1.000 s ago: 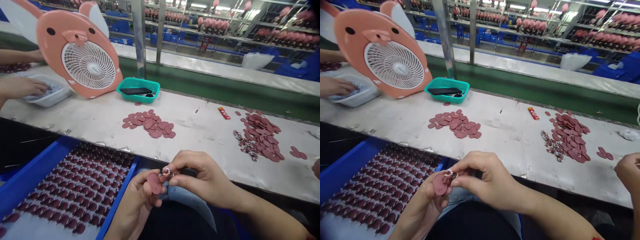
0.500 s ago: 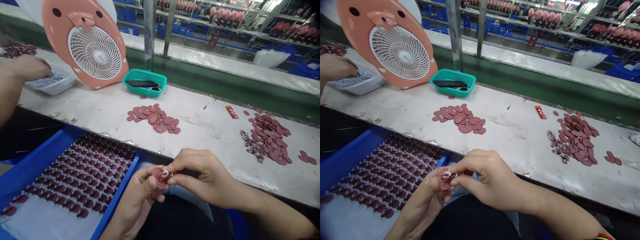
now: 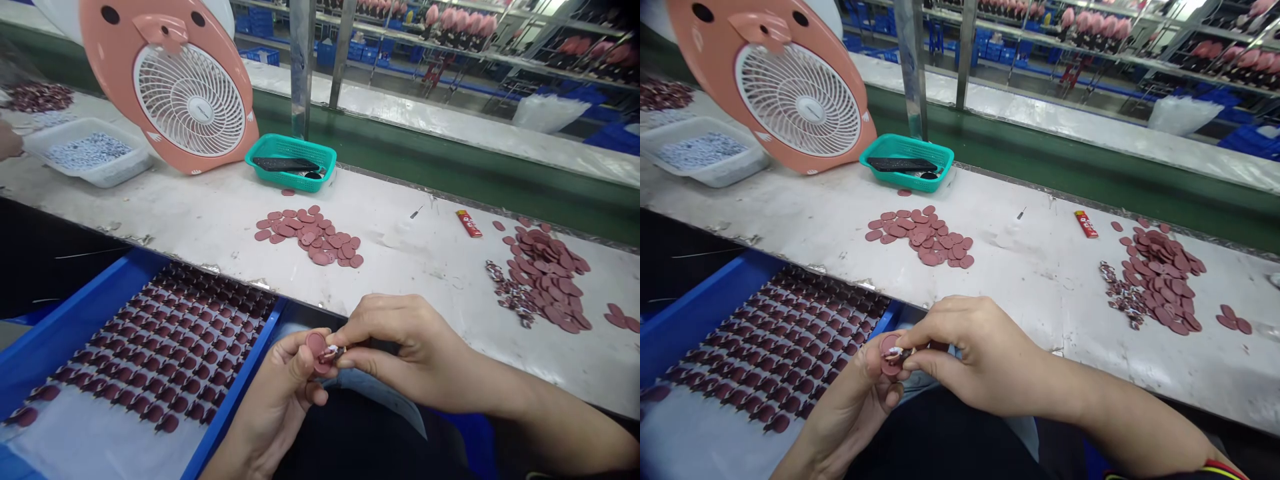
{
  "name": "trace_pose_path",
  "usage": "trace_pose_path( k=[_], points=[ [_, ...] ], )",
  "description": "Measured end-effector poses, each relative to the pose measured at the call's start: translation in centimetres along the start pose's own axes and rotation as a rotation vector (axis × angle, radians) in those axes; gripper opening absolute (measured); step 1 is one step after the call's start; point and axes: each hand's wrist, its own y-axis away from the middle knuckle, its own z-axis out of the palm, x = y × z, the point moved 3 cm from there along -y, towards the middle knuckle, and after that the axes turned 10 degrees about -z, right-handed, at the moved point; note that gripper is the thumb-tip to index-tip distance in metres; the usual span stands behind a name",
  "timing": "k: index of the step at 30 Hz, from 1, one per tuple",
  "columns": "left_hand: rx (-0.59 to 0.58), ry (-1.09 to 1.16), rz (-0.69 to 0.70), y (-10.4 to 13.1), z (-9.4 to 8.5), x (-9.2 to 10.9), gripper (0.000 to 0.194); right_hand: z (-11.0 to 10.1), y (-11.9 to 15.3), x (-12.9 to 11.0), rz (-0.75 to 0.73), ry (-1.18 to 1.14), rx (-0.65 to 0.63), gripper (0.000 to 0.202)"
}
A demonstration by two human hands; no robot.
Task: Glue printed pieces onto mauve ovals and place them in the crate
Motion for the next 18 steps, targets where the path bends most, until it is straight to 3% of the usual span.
trace_pose_path(
  k=[7, 18],
  points=[
    [0.003, 0.011, -0.006, -0.23, -0.20, -0.08, 0.045, 0.00, -0.30, 0.00, -0.001, -0.003, -0.068, 0.010],
    [-0.017, 0.044, -0.005, -0.75, -0.77, -0.38, 0.041, 0.12, -0.53, -0.16, -0.032, 0.008, -0.065, 0.011]
  ],
)
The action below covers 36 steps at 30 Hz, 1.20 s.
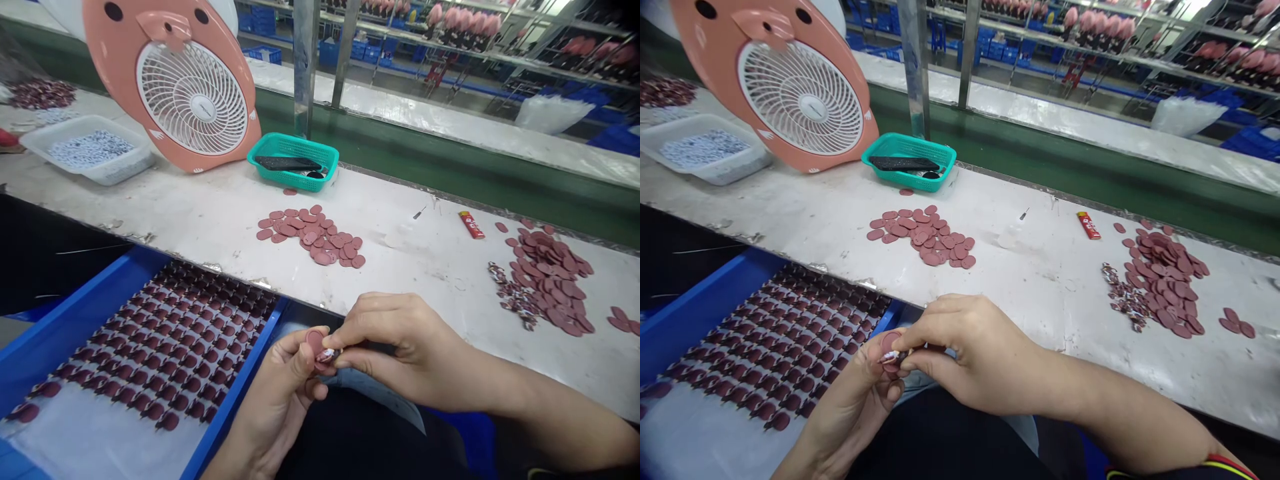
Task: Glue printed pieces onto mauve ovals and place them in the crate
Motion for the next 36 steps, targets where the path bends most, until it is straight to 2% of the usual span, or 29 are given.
trace_pose_path(
  k=[8, 16, 21, 26, 32, 36],
  points=[
    [-0.058, 0.009, 0.024, 0.3, 0.1, -0.1, 0.034, 0.0, 0.3, -0.5, -0.055, -0.016, 0.013, 0.013],
    [-0.153, 0.043, -0.006, 0.0, 0.1, -0.3, 0.029, 0.0, -0.2, -0.5, 0.002, -0.023, -0.036, 0.018],
    [-0.206, 0.059, -0.019, -0.2, -0.4, -0.2, 0.027, -0.4, -0.5, -0.4, 0.055, -0.014, -0.049, 0.040],
    [-0.227, 0.102, -0.059, -0.3, -0.8, -0.2, 0.031, -0.2, -0.3, 0.0, 0.088, -0.045, -0.033, 0.023],
    [-0.232, 0.130, -0.053, -0.2, -0.8, -0.2, 0.026, 0.5, -0.5, 0.3, 0.063, -0.088, -0.019, 0.023],
    [-0.182, 0.135, -0.071, -0.1, -0.6, -0.3, 0.030, 0.9, -0.5, 0.4, 0.053, -0.098, -0.023, 0.016]
  ],
)
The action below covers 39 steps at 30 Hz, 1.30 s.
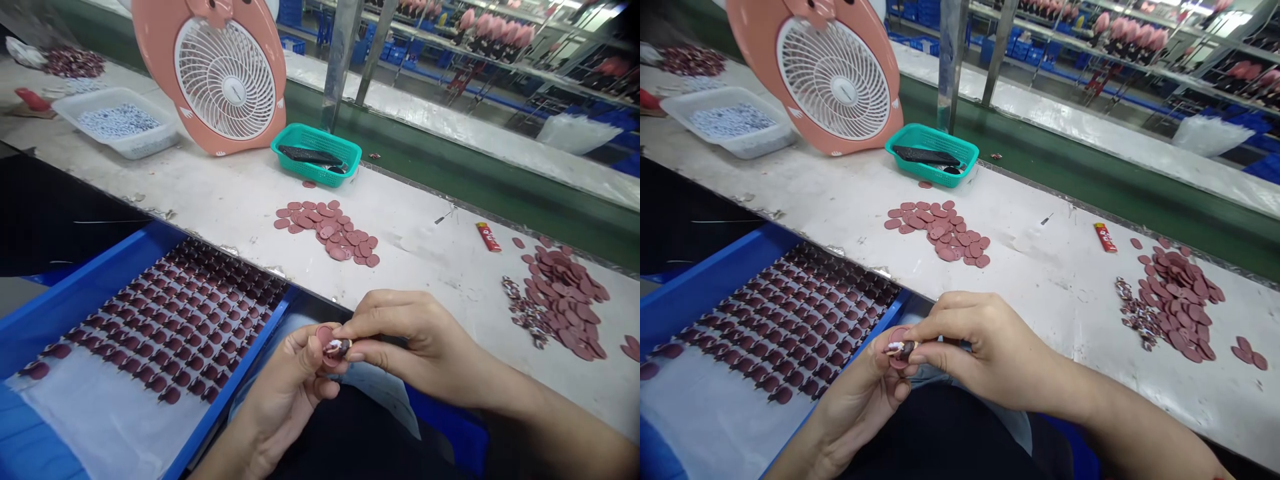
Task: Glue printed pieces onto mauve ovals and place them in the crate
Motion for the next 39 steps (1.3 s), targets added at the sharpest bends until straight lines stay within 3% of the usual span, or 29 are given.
trace_pose_path(
  k=[7, 10, 14, 16, 19, 23, 34, 39],
  points=[
    [0.061, 0.021, 0.000, 0.3, -0.2, -0.2, 0.035, 0.6, -0.2, 0.5, 0.007, -0.025, 0.001, 0.010],
    [0.035, -0.001, 0.025, 0.5, -0.5, -0.1, 0.038, 0.5, -0.5, 0.5, 0.012, -0.018, 0.020, 0.013],
    [-0.034, -0.039, 0.086, 0.6, -0.9, 0.3, 0.059, 0.7, -0.8, 0.7, -0.033, 0.088, 0.059, 0.015],
    [0.061, -0.026, 0.172, 0.7, -1.5, 0.6, 0.058, 1.3, -0.8, 1.1, -0.080, 0.256, 0.133, 0.015],
    [0.288, -0.004, 0.324, 1.3, -2.5, 0.9, 0.041, 3.4, -1.0, 1.6, -0.217, 0.547, 0.241, 0.020],
    [0.364, -0.037, 0.483, 2.0, -3.1, 1.6, 0.034, 6.8, -1.6, 2.1, -0.397, 0.750, 0.256, 0.031],
    [0.564, 0.009, 0.582, 3.2, -5.8, 3.0, 0.027, 11.4, -4.1, 3.7, -0.453, 0.735, 0.197, 0.024],
    [0.668, -0.002, 0.630, 3.8, -7.0, 3.6, 0.030, 12.1, -4.2, 2.1, -0.486, 0.675, 0.193, 0.021]
  ],
)
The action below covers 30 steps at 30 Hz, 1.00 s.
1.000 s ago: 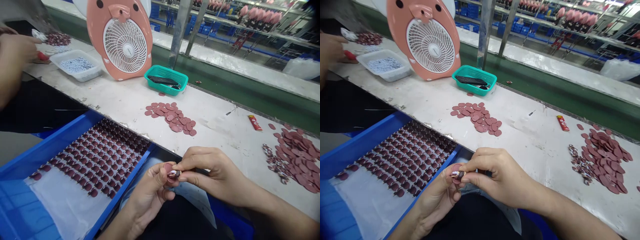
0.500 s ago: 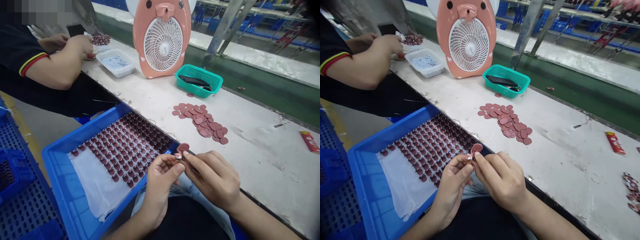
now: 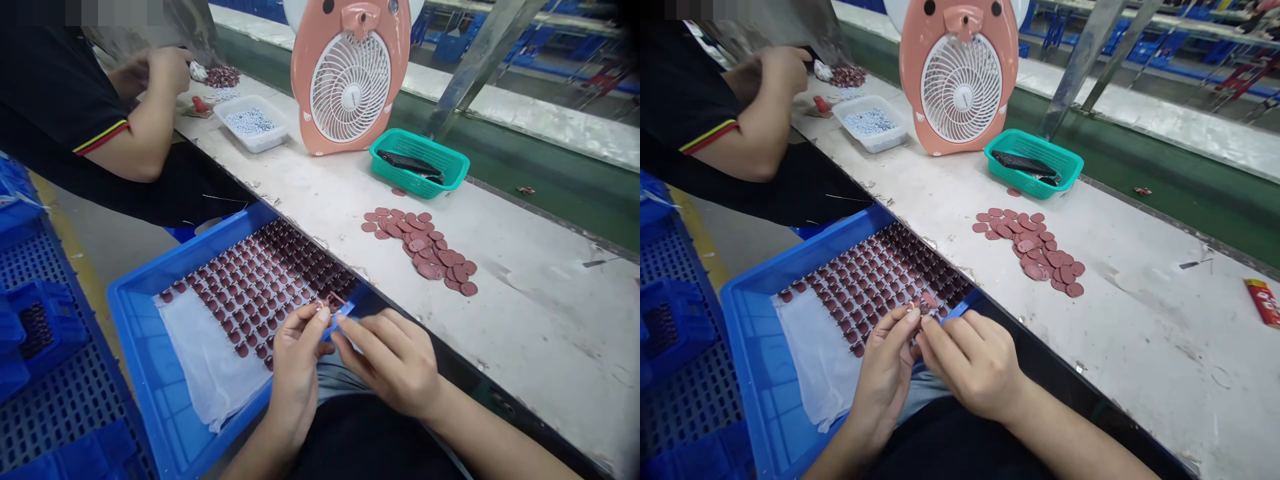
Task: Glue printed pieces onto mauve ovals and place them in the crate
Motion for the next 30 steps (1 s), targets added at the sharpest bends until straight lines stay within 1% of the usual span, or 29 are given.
trace_pose_path(
  k=[2, 4, 5, 7, 9, 10, 12, 14, 15, 17, 21, 25, 30],
  points=[
    [0.072, -0.054, 0.022, -0.4, -1.4, 0.3, 0.034, -1.0, -0.1, -0.7, -0.028, -0.060, 0.033, 0.018],
    [0.168, -0.143, 0.047, -0.8, -3.8, 0.6, 0.038, -2.1, 0.1, -1.1, -0.048, -0.114, 0.046, 0.015],
    [0.226, -0.203, 0.063, -1.0, -5.5, 0.8, 0.040, -2.5, 0.3, -1.2, -0.054, -0.126, 0.051, 0.014],
    [0.362, -0.357, 0.101, -1.4, -9.5, 1.2, 0.042, -3.1, 1.0, -1.0, -0.045, -0.128, 0.054, 0.013],
    [0.484, -0.566, 0.117, -1.8, -13.7, 1.5, 0.039, -3.3, 1.9, -0.6, -0.027, -0.106, 0.060, 0.013],
    [0.523, -0.689, 0.113, -2.0, -15.6, 1.6, 0.036, -3.2, 2.4, -0.4, -0.016, -0.094, 0.059, 0.014],
    [0.550, -0.933, 0.089, -2.7, -18.4, 1.4, 0.029, -3.0, 3.4, -0.1, 0.003, -0.090, 0.046, 0.017],
    [0.523, -1.156, 0.055, -3.6, -20.1, 1.0, 0.023, -2.9, 4.2, 0.0, 0.022, -0.097, 0.034, 0.021],
    [0.500, -1.254, 0.037, -4.0, -20.5, 0.7, 0.022, -2.9, 4.5, 0.0, 0.031, -0.100, 0.031, 0.022],
    [0.451, -1.423, -0.005, -4.8, -20.9, 0.2, 0.022, -3.0, 4.9, 0.1, 0.045, -0.099, 0.028, 0.023],
    [0.393, -1.655, -0.072, -5.7, -20.5, -0.2, 0.026, -3.3, 5.4, 0.2, 0.070, -0.089, 0.030, 0.024],
    [0.380, -1.798, -0.078, -6.1, -19.8, 0.0, 0.030, -3.3, 5.7, 0.4, 0.076, -0.076, 0.038, 0.025],
    [0.337, -1.895, -0.056, -6.5, -19.2, 0.2, 0.029, -3.3, 6.0, 0.6, 0.073, -0.067, 0.028, 0.025]
  ],
)
